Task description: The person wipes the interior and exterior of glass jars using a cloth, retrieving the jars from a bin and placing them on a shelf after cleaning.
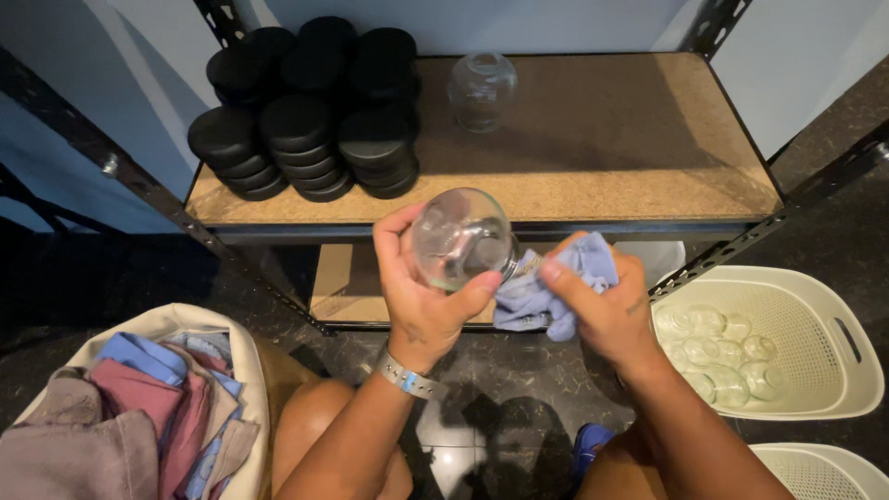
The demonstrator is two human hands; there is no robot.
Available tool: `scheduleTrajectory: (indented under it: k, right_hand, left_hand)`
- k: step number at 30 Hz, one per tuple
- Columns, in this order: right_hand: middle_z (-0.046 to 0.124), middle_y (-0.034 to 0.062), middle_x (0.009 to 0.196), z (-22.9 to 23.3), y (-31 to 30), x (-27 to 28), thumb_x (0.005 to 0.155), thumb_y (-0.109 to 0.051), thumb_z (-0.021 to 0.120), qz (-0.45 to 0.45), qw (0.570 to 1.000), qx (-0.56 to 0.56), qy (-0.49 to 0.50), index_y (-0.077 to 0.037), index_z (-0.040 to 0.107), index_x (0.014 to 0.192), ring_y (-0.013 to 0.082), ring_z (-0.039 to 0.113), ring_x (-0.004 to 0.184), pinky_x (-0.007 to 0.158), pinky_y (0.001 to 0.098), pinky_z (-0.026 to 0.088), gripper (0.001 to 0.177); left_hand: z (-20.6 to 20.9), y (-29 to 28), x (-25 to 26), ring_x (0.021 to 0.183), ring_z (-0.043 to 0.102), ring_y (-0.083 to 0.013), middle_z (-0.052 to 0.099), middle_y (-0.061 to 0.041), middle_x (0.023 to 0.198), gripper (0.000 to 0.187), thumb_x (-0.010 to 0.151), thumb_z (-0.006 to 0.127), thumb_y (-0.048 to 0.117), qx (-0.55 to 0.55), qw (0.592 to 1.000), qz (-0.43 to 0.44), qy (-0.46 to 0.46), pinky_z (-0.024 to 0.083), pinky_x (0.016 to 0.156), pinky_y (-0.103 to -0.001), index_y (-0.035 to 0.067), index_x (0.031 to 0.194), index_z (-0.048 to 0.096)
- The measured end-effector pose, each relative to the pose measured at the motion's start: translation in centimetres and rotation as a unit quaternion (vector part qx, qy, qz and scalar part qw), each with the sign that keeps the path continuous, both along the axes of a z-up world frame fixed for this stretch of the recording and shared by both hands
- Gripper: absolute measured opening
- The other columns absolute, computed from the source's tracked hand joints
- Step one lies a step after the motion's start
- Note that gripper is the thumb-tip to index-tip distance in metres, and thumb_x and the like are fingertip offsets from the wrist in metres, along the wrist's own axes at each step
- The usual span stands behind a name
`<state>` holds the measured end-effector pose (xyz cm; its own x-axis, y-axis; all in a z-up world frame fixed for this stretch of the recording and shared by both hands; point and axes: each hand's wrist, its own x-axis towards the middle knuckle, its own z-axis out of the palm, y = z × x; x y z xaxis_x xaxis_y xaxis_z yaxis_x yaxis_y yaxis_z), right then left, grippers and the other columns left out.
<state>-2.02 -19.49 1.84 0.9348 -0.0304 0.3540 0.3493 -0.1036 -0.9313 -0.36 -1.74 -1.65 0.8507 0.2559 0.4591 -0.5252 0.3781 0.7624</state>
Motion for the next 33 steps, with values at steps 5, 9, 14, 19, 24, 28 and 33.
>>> scheduleTrajectory:
  k: [5, 9, 14, 19, 24, 28, 33]
  right_hand:
    - [0.067, 0.0100, 0.068, 1.8, 0.8, -0.6, 0.068, -0.021, 0.089, -0.023, 0.985, -0.169, 0.025, -0.011, 0.070, 0.098, 0.0214, 0.055, 0.060, 0.062, 0.0341, 0.043, 0.037]
    - [0.076, 0.0147, 0.114, 4.4, 2.2, -0.2, 0.072, -0.031, 0.082, -0.045, 0.958, -0.281, 0.039, -0.016, 0.064, 0.133, 0.0469, 0.069, 0.103, 0.088, 0.0572, 0.054, 0.066]
    - [0.075, 0.0193, 0.085, 4.3, 1.8, 2.6, 0.074, -0.036, 0.079, -0.067, 0.937, -0.342, 0.004, -0.012, 0.069, 0.131, 0.0468, 0.071, 0.088, 0.076, 0.0570, 0.053, 0.062]
    - [0.076, 0.0165, 0.098, 5.3, 1.5, 6.9, 0.074, -0.049, 0.078, -0.085, 0.911, -0.401, 0.050, -0.010, 0.069, 0.131, 0.0467, 0.069, 0.102, 0.090, 0.0613, 0.052, 0.069]
    - [0.076, 0.0115, 0.112, 5.0, 1.8, 9.2, 0.069, -0.049, 0.079, -0.081, 0.891, -0.424, 0.138, -0.014, 0.071, 0.127, 0.0403, 0.067, 0.115, 0.097, 0.0570, 0.053, 0.068]
    - [0.074, 0.0134, 0.117, 4.5, 1.8, 10.1, 0.071, -0.052, 0.078, -0.084, 0.890, -0.412, 0.175, -0.014, 0.069, 0.131, 0.0406, 0.065, 0.120, 0.100, 0.0571, 0.051, 0.071]
    - [0.070, 0.0143, 0.127, 5.0, 2.0, 10.0, 0.072, -0.057, 0.074, -0.091, 0.868, -0.430, 0.230, -0.017, 0.064, 0.139, 0.0377, 0.060, 0.128, 0.107, 0.0545, 0.047, 0.079]
  left_hand:
    - [2.0, 0.5, 0.3, 0.115, 0.062, -0.0307, 0.058, -0.019, 0.122, 0.095, 0.056, 0.098, 0.032, 0.154, 0.986, 0.063, -0.029, 0.055, 0.101, -0.044, 0.001, 0.133, 0.051]
    - [3.4, 0.3, 0.3, 0.118, 0.061, -0.0335, 0.052, -0.017, 0.124, 0.093, 0.057, 0.097, 0.030, 0.223, 0.973, 0.056, 0.011, 0.053, 0.104, -0.046, 0.009, 0.140, 0.059]
    - [4.4, -0.3, 2.3, 0.125, 0.054, -0.0502, 0.049, -0.028, 0.131, 0.093, 0.067, 0.090, 0.028, 0.264, 0.962, 0.065, 0.013, 0.049, 0.104, -0.057, 0.005, 0.147, 0.048]
    - [3.8, -1.1, 5.9, 0.125, 0.059, -0.0504, 0.046, -0.038, 0.140, 0.098, 0.077, 0.088, 0.024, 0.256, 0.961, 0.063, 0.082, 0.050, 0.107, -0.055, -0.002, 0.152, 0.029]
    - [3.8, -0.7, 7.7, 0.128, 0.061, -0.0424, 0.058, -0.029, 0.139, 0.087, 0.082, 0.081, 0.044, 0.378, 0.903, 0.075, 0.188, 0.051, 0.107, -0.050, 0.004, 0.144, 0.036]
    - [3.7, -0.6, 8.6, 0.131, 0.057, -0.0460, 0.054, -0.034, 0.141, 0.089, 0.086, 0.074, 0.050, 0.430, 0.873, 0.060, 0.223, 0.046, 0.112, -0.053, 0.003, 0.148, 0.031]
    - [2.4, -1.0, 9.3, 0.132, 0.051, -0.0506, 0.048, -0.033, 0.141, 0.074, 0.091, 0.070, 0.038, 0.481, 0.849, 0.106, 0.189, 0.042, 0.114, -0.054, -0.004, 0.144, 0.039]
